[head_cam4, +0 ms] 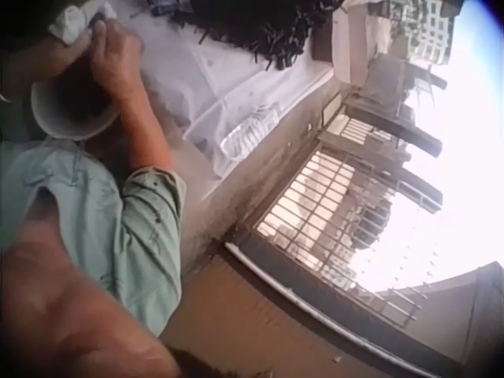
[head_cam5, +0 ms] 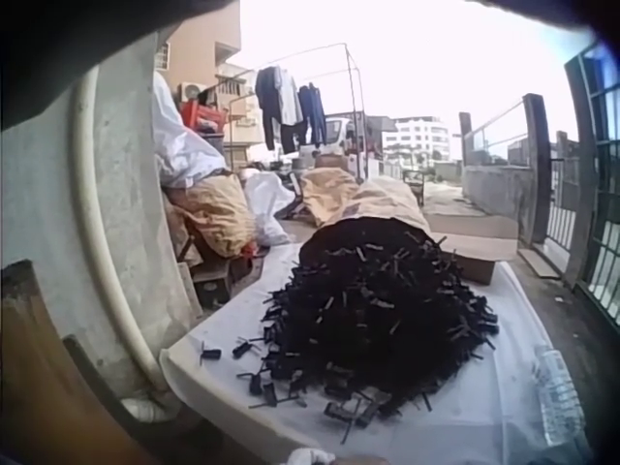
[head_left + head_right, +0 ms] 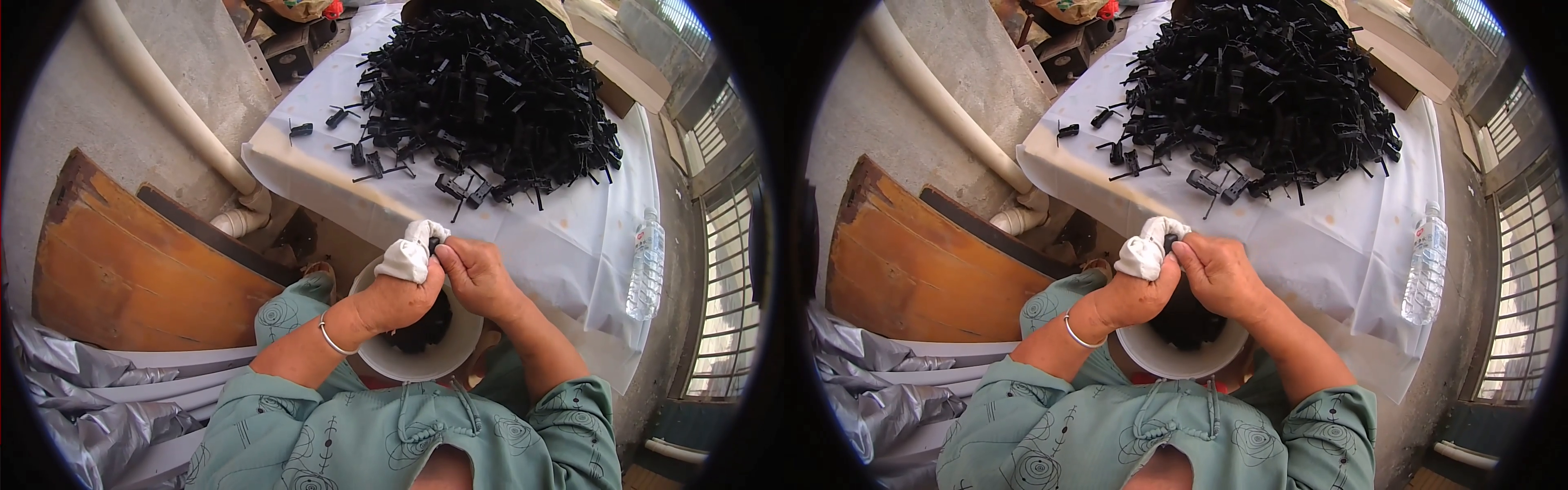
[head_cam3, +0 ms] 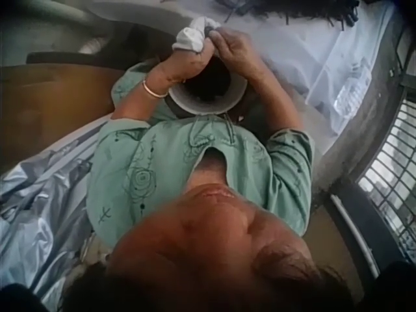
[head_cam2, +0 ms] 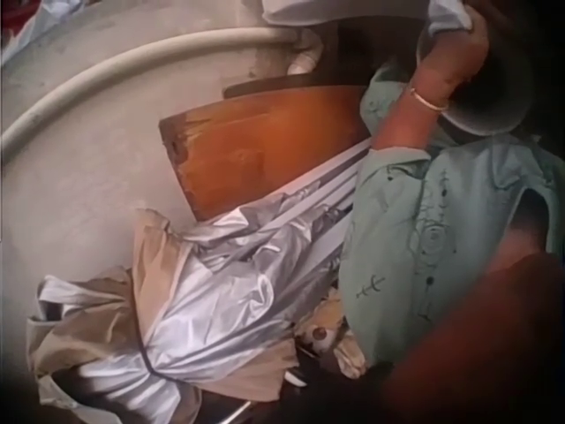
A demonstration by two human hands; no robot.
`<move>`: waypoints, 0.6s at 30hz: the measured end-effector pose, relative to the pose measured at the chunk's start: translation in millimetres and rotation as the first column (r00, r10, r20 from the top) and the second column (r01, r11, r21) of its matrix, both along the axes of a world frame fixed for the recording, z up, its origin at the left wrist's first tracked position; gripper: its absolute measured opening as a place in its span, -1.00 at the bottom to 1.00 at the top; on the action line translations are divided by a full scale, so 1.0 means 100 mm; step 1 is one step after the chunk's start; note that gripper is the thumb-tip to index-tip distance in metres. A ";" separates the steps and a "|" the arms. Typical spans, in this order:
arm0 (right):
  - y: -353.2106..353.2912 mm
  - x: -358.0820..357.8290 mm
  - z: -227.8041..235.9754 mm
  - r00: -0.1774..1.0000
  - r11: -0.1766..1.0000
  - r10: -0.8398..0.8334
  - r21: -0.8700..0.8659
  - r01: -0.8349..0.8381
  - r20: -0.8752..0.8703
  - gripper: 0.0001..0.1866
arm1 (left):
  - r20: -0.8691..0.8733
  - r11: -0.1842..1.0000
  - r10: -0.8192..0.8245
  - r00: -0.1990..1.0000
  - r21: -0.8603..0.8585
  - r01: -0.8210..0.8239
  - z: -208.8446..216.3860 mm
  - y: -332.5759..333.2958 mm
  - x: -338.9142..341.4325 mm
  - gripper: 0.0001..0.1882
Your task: Sorting small black plastic components from a pile on a table into a bucket.
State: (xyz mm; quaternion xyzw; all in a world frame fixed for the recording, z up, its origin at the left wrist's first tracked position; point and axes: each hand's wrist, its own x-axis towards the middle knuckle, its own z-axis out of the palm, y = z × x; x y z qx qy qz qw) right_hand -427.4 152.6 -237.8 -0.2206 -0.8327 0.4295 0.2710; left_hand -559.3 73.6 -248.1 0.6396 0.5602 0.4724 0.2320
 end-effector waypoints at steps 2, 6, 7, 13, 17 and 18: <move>-0.04 -0.07 -0.05 1.000 1.000 -0.017 0.023 0.018 -0.025 -0.72 | -0.016 0.999 0.037 0.999 -0.038 -0.038 0.02 -0.03 -0.03 -0.74; 0.02 -0.13 -0.07 0.997 0.991 0.050 -0.118 -0.057 -0.064 -0.74 | -0.122 0.998 0.053 0.991 -0.015 -0.055 0.06 -0.09 -0.09 -0.74; 0.08 -0.13 -0.06 0.992 0.964 0.113 -0.237 -0.122 -0.052 -0.75 | -0.059 0.993 0.056 0.997 -0.103 -0.062 0.06 -0.08 -0.11 -0.73; 0.55 -0.24 -0.21 0.908 0.808 -0.413 0.488 0.331 0.068 -0.80 | -0.263 0.999 0.032 0.964 0.014 -0.029 -0.01 0.03 -0.30 -0.67; 0.45 -0.30 -0.20 0.914 0.817 -0.402 0.467 0.337 0.045 -0.82 | -0.072 0.989 0.144 0.987 -0.018 -0.146 -0.08 0.10 -0.33 -0.67; 0.38 -0.28 -0.09 0.917 0.820 -0.397 0.468 0.331 0.047 -0.82 | 0.123 0.984 0.176 0.977 -0.042 -0.172 -0.11 0.12 -0.30 -0.67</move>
